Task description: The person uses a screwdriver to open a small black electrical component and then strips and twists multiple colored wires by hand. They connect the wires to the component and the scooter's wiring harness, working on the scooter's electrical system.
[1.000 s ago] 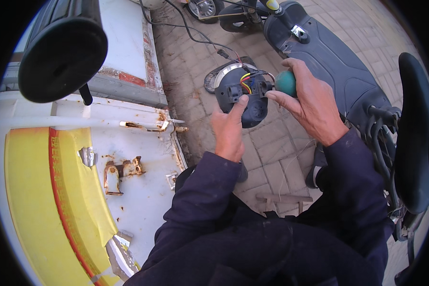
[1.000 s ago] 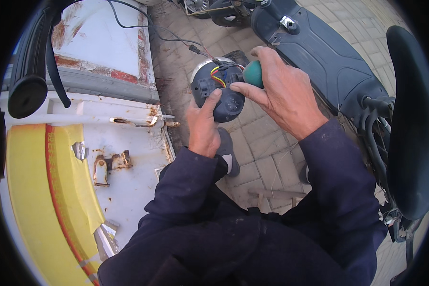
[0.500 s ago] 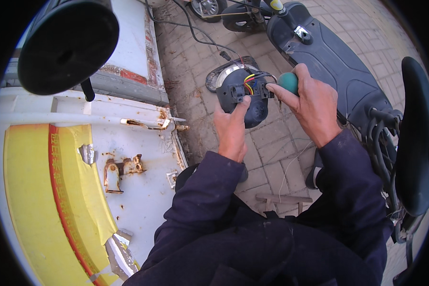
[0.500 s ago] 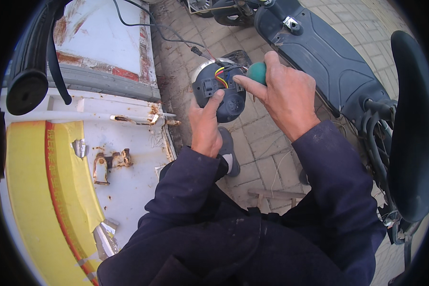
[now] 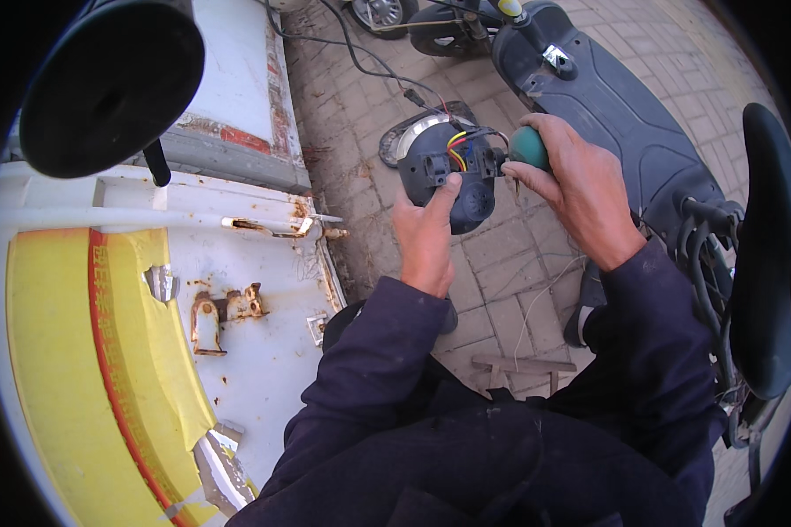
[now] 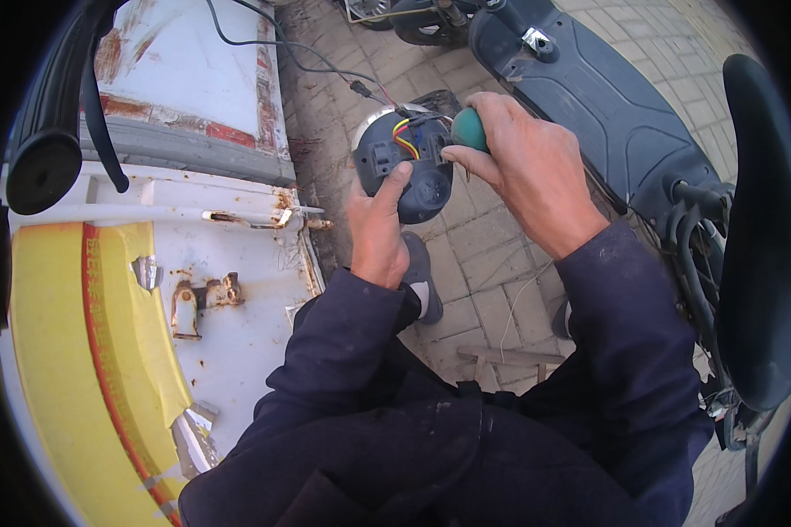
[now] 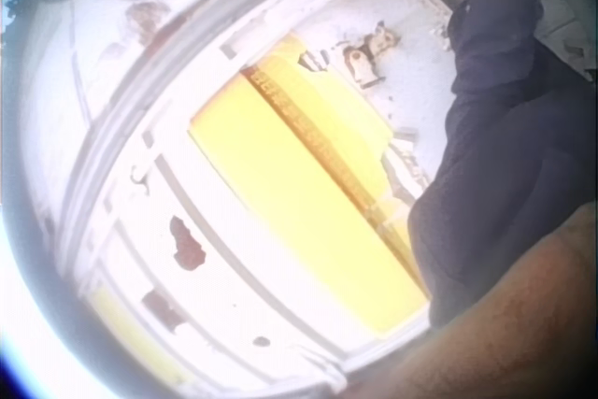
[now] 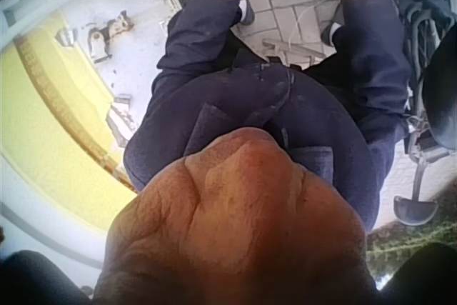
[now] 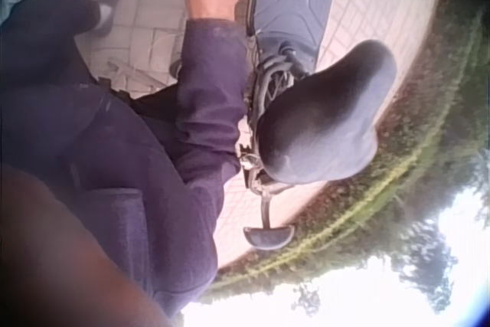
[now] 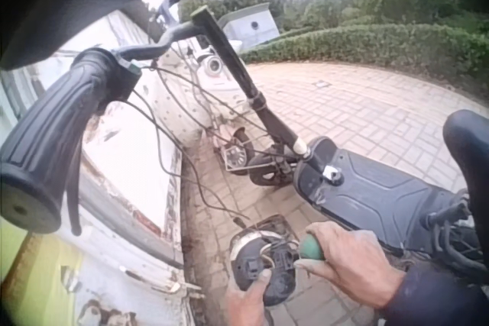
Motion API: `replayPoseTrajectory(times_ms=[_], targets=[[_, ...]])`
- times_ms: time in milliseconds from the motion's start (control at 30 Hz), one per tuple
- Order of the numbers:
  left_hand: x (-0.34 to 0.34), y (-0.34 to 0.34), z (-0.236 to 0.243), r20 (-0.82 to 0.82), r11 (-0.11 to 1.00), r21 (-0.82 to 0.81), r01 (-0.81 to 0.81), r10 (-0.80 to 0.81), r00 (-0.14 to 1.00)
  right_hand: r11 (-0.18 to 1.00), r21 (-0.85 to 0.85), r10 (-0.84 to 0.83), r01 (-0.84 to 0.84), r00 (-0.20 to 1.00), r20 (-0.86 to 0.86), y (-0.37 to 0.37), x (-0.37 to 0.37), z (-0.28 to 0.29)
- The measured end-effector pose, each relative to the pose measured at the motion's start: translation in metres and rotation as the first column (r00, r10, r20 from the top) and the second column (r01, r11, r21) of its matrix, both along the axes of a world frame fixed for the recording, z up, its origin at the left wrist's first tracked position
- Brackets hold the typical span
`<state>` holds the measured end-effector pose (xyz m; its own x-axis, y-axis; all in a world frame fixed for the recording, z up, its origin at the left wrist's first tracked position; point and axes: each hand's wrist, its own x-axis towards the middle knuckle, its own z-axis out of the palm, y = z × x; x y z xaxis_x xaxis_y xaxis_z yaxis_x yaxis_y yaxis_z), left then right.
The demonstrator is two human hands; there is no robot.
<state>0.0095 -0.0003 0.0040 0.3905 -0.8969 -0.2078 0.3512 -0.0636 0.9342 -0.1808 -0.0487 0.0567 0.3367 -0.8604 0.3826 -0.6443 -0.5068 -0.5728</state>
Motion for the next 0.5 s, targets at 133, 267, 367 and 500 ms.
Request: replayPoseTrajectory(times_ms=[133,267,367,500], targets=[[-0.002,0.0,-0.001,0.029,1.0,-0.02,-0.008,0.009,1.0,0.978,0.097,-0.174,0.184,0.98,-0.1,0.002,0.008,-0.001],[0.002,-0.001,-0.003,-0.007,0.999,0.045,0.026,-0.026,1.0,0.991,0.07,-0.108,0.114,0.99,-0.091,0.002,0.003,0.001],[0.006,-0.002,-0.002,-0.031,0.997,0.067,0.037,-0.035,0.999,0.997,-0.048,0.063,-0.061,0.997,0.036,0.001,-0.003,0.003],[0.007,-0.001,0.002,-0.006,0.998,0.046,0.045,-0.045,0.999,0.986,-0.004,0.165,-0.165,0.986,0.012,0.0,-0.008,0.004]])
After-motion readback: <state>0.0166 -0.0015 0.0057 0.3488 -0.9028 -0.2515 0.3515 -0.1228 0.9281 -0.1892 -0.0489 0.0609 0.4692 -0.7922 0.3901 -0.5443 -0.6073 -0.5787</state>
